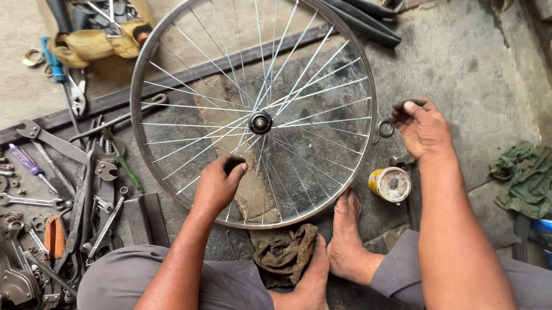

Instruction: The person sits on the floor and works on a bicycle wheel hub. They wipe the hub with a cloth, insert ball bearings, and apply grease to a freewheel cog before placing it on the hub.

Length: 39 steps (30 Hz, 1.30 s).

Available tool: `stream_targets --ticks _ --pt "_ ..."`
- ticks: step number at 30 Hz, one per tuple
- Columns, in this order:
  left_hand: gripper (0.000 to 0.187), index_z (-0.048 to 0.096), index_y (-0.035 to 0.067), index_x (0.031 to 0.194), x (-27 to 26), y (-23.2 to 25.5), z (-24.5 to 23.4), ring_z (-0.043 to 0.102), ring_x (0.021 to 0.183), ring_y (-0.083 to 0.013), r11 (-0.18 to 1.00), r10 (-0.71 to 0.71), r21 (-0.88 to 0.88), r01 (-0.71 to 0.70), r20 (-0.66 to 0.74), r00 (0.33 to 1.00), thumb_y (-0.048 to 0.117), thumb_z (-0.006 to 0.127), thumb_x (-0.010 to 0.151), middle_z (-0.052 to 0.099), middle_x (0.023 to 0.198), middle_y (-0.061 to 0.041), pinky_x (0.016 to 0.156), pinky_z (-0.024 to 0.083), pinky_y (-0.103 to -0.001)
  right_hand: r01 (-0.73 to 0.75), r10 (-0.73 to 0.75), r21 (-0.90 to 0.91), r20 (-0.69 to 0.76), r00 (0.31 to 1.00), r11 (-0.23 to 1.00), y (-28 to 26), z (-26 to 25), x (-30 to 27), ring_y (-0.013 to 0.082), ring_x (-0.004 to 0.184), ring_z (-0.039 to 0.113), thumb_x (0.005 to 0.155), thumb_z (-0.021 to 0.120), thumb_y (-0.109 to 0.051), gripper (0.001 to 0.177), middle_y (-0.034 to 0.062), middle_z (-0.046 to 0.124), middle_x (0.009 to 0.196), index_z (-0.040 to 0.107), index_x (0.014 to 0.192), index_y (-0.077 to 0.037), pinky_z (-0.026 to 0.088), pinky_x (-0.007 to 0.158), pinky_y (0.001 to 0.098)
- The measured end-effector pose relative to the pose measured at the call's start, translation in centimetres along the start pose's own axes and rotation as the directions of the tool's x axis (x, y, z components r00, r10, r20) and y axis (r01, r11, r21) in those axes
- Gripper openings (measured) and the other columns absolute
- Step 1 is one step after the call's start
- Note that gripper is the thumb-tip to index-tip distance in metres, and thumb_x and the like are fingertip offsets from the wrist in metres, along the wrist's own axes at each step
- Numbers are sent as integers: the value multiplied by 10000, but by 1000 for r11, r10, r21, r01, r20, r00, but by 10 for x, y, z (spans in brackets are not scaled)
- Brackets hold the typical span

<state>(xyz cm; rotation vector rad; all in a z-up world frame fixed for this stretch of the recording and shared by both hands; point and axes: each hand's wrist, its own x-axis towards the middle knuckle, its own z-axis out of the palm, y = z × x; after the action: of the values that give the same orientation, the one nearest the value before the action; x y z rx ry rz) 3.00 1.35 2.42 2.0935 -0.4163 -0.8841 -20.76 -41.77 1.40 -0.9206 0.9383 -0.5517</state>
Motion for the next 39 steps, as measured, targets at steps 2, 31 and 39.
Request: stream_targets --ticks 2,31,39 --pt "305 747 57 1099 -2 -3 0 778 944 -252 1000 8 -21 -8 3 1000 292 705 908 794 1015 -129 827 580 -361 -43 34 70 131 991 997 -9 28 -17 278 953 729 940 665 1 144 118 755 972 667 1047 -96 605 901 467" --pt "314 758 90 1102 -6 0 -12 748 948 -248 998 -54 14 53 35 998 335 662 931 781 1048 -110 867 563 -402 14 99 -312 345 933 950 29 188 -101 220 914 735 896 682 35 305 143 735 1015 659 1181 -70 624 877 381" --pt "310 766 96 1090 -7 1 -13 743 941 -256 998 -49 36 48 30 998 345 671 930 781 1049 -113 855 560 -418 81 116 -582 294 949 809 35 224 -102 225 894 753 884 712 29 211 165 759 1015 683 1093 25 656 823 354"
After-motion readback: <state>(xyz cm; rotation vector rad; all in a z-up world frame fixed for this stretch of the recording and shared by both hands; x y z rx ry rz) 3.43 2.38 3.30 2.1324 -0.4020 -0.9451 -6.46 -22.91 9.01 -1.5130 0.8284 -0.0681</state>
